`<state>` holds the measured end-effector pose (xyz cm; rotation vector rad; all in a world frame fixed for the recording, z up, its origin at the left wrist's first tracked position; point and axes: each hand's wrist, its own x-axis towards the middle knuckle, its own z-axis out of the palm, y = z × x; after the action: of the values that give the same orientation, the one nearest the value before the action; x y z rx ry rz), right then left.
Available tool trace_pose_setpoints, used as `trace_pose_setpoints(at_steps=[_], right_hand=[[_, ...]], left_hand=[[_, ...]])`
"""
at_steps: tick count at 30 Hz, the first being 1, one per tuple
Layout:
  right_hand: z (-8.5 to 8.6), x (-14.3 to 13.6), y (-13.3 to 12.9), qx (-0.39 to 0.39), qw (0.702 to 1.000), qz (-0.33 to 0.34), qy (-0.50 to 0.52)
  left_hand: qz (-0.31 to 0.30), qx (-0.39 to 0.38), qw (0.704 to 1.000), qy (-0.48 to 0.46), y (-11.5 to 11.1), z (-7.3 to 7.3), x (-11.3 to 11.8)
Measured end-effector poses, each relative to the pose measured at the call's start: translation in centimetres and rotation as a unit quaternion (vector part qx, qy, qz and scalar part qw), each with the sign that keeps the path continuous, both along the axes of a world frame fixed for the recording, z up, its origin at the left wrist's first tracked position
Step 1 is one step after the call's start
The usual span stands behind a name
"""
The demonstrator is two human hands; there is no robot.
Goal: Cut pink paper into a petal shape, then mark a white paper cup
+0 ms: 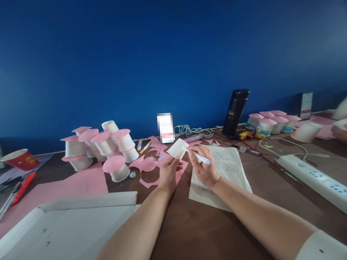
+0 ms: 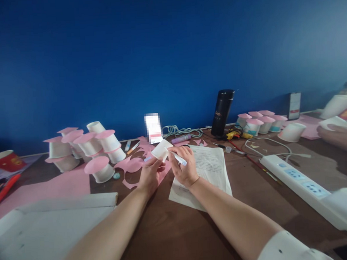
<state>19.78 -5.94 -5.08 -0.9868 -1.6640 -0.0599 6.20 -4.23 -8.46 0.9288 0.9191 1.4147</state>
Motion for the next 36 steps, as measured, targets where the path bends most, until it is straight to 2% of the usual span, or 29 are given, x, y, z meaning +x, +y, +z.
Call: trace_pose_setpoints(at_steps=[16, 36], right_hand=[[-0.43, -0.02, 0.13, 0.017, 0.999, 0.033, -0.027], [-0.38, -0.01, 0.2, 0.01, 0.999, -0.005, -0.04]], left_hand=[[-0.011, 0.013, 1.0, -0.01, -0.17, 0.11, 0.02], [-0.009, -0.008, 1.0, -0.025, -0.17, 0.46, 0.1]])
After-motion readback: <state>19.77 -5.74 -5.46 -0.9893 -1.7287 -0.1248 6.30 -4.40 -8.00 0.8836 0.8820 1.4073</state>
